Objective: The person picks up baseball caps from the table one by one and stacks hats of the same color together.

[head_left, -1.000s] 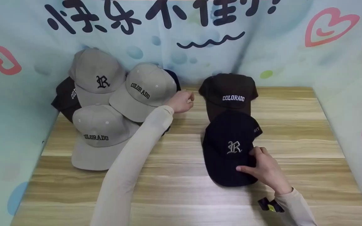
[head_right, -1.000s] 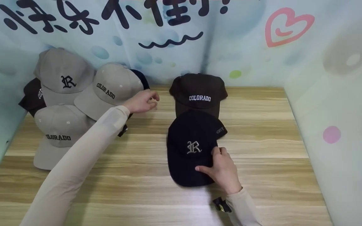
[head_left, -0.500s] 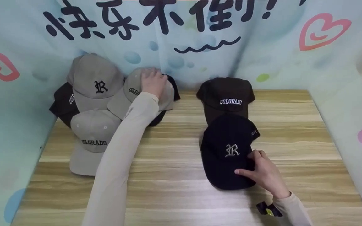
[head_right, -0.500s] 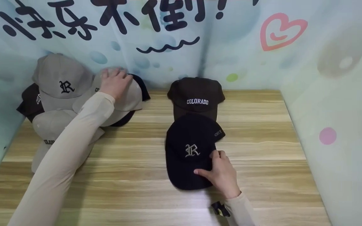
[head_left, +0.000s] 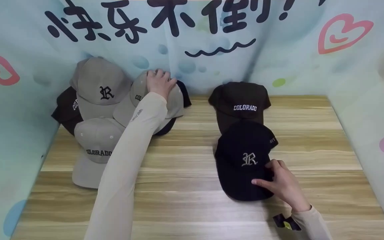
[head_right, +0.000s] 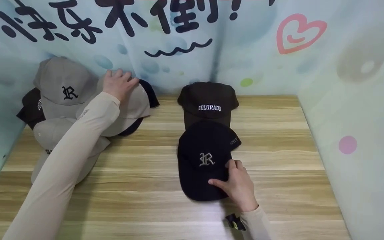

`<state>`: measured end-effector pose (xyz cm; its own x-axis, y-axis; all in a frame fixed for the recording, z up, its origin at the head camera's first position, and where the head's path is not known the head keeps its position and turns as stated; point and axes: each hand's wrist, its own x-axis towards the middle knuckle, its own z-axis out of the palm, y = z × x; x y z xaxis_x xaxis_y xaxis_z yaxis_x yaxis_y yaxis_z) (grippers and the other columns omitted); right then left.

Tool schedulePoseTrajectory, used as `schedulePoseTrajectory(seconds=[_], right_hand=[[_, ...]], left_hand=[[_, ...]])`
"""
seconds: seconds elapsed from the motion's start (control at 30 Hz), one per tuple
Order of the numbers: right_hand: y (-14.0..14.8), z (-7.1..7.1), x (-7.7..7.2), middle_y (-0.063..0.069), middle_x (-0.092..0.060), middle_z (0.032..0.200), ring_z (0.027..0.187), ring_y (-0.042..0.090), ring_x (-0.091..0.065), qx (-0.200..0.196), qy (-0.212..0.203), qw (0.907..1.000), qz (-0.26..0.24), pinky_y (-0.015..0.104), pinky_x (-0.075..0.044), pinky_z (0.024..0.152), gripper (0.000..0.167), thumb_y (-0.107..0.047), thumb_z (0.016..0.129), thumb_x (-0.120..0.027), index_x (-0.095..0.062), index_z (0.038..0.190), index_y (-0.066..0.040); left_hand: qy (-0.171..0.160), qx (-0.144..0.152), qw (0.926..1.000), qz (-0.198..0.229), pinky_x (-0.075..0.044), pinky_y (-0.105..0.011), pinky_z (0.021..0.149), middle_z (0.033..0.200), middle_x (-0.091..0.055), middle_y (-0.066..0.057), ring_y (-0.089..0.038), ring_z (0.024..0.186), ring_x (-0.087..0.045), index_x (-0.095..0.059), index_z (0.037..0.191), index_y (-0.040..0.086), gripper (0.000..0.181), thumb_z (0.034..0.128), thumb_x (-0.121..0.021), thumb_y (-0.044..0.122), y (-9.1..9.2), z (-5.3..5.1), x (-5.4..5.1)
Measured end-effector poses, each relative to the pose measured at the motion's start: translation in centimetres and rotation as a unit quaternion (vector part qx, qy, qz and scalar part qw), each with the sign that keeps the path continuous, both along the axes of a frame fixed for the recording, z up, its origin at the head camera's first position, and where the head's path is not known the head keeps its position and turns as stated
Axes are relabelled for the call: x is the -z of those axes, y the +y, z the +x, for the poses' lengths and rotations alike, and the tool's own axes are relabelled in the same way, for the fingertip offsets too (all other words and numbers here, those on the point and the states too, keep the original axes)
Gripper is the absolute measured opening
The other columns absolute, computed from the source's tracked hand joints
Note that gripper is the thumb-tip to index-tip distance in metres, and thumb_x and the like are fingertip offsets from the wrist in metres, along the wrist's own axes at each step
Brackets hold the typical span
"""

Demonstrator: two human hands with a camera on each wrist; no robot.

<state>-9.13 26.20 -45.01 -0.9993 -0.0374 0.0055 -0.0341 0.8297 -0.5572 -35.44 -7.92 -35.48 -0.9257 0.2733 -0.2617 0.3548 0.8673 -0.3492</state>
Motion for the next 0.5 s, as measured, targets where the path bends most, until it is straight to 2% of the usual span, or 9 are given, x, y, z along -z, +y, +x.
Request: schedulePoseTrajectory(seconds=[0.1,0.2,0.33,0.4,0.5], right_hand=[[0.5,0.0,-0.2,0.017,-0.052,0.099,0.072,0.023,-0.05,0.006,-0.004,1.0,0.002,0.041,-0.043,0.066,0.059,-0.038,0.072,-0.085,-0.054,0.102,0.003],[0.7,0.1,0.0,0.015,-0.051,0.098,0.071,0.023,-0.049,0.01,-0.004,0.9999,0.001,0.039,-0.042,0.064,0.059,-0.037,0.073,-0.085,-0.054,0.103,0.004],[0.8,0.1,0.2,0.016,-0.05,0.099,0.071,0.023,-0.049,0.011,-0.002,0.9999,-0.003,0.039,-0.041,0.065,0.058,-0.035,0.073,-0.085,-0.054,0.104,0.005],[0.8,0.1,0.2,0.018,-0.051,0.101,0.072,0.024,-0.049,0.009,-0.001,1.0,-0.002,0.041,-0.042,0.067,0.06,-0.036,0.074,-0.084,-0.054,0.105,0.005],[0.7,0.3,0.2,0.021,-0.053,0.105,0.075,0.026,-0.051,0.005,0.0,1.0,0.001,0.045,-0.044,0.07,0.061,-0.038,0.075,-0.083,-0.054,0.106,0.006]], left_hand=[[0.013,0.011,0.9999,0.003,-0.025,-0.057,0.101,0.14,-0.025,-0.02,-0.04,0.133,-0.021,-0.033,0.127,0.008,0.035,0.0983,-0.052,0.009,-0.1,0.2,-1.1],[0.032,0.011,0.9975,0.062,-0.026,-0.06,0.1,0.137,-0.028,-0.022,-0.042,0.13,-0.025,-0.035,0.128,0.005,0.047,0.0899,-0.063,0.008,-1.1,0.2,-2.3],[0.039,0.022,0.9889,0.142,-0.029,-0.061,0.097,0.13,-0.03,-0.025,-0.043,0.122,-0.029,-0.043,0.126,-0.005,0.065,0.0756,-0.079,0.015,-2.9,0.4,-4.2],[0.037,0.033,0.9874,0.15,-0.028,-0.062,0.097,0.126,-0.03,-0.027,-0.043,0.119,-0.027,-0.045,0.122,-0.009,0.07,0.0728,-0.083,0.022,-3.7,0.8,-5.0],[0.042,0.052,0.9856,0.155,-0.022,-0.062,0.101,0.124,-0.031,-0.027,-0.043,0.119,-0.025,-0.049,0.115,-0.008,0.066,0.0726,-0.083,0.03,-4.5,1.2,-6.3]])
